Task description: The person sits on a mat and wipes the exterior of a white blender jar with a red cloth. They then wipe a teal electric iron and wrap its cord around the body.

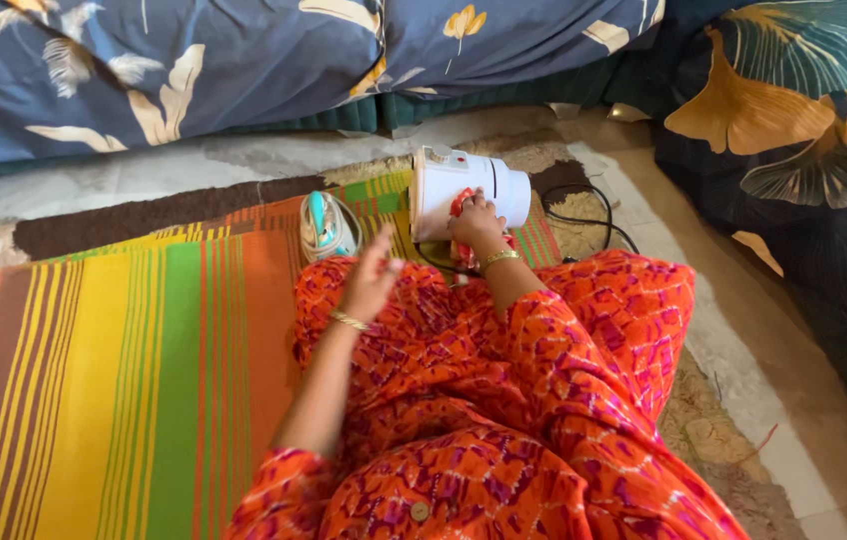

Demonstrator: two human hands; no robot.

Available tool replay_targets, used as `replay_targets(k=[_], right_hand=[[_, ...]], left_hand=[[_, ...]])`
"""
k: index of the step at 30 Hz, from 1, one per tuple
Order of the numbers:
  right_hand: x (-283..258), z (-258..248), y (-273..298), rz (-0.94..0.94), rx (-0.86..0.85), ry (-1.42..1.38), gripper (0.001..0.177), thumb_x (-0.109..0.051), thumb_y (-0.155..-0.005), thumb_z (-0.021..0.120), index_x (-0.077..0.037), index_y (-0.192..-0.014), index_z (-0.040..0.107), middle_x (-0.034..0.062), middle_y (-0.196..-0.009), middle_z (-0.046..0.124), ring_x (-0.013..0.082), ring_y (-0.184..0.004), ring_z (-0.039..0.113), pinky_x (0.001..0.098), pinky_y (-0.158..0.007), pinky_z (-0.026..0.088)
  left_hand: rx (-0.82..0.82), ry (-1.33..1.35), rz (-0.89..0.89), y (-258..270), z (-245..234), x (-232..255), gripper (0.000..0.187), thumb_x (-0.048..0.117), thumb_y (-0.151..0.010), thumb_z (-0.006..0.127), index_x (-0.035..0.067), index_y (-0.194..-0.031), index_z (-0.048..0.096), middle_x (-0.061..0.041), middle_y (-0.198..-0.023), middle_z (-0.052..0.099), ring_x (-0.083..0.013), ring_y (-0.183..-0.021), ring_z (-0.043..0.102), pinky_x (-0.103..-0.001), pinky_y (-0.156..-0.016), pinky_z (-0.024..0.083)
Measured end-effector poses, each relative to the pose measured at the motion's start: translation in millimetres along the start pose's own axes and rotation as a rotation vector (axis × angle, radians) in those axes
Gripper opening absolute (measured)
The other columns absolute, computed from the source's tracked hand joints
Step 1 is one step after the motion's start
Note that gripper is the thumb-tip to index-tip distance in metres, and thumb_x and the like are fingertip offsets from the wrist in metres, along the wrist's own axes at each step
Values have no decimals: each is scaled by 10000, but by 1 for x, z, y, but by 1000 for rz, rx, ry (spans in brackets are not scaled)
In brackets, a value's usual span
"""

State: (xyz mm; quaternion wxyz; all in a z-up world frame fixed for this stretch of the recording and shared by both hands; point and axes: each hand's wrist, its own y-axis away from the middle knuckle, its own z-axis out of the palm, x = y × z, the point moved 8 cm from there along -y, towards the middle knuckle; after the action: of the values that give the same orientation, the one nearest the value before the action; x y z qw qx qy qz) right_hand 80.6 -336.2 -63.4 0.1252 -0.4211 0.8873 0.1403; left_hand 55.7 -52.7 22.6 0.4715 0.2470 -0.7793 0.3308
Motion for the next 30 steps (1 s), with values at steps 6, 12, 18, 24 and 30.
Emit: replay_targets(k=[6, 12, 18, 24, 30], right_hand=[[14, -7, -11, 51, 187, -277, 562, -441, -937, 595, -73, -1362, 584, 97, -1554, 440, 375, -1407, 390, 599, -1087, 391], [37, -87, -40, -1, 636, -384, 465, -447, -913, 689, -13, -1082, 695, 240, -1150, 667, 447, -1096, 612, 529, -962, 484], [100, -137, -43, -31, 449, -864, 335, -344, -901, 708, -48, -1049, 762, 128, -876, 764, 311, -861, 732, 411, -758, 543], [112, -121, -59, -235, -12, -1134, 222, -152, -942, 653, 47, -1025, 705, 131, -1026, 739, 241, -907, 758, 362, -772, 628], [77, -92, -77, -218, -212, -683, 250, -125, -922, 639, 33, -1102, 707, 155, -1081, 731, 276, -902, 728, 350, -753, 594]], left_hand=[[445, 115, 143, 53, -105, 63, 546, 288, -1061, 529, 25, -1527, 419, -136, -1586, 475, -254, -1381, 558, -394, -1139, 475], [432, 260, 352, 14, -85, 94, 514, 264, -1100, 565, 2, -1523, 437, -171, -1537, 534, -270, -1354, 604, -373, -1152, 473], [292, 307, 412, -46, 9, 120, 423, 202, -1080, 555, 43, -1470, 514, -107, -1392, 659, -217, -1217, 698, -358, -1064, 573], [186, 239, 352, -56, 34, 139, 387, 120, -1068, 564, 74, -1451, 534, -106, -1363, 665, -187, -1156, 683, -345, -1025, 551], [220, 125, 218, -73, 37, 104, 353, 107, -1031, 613, 88, -1382, 592, -79, -1280, 712, -161, -1039, 705, -319, -949, 569]])
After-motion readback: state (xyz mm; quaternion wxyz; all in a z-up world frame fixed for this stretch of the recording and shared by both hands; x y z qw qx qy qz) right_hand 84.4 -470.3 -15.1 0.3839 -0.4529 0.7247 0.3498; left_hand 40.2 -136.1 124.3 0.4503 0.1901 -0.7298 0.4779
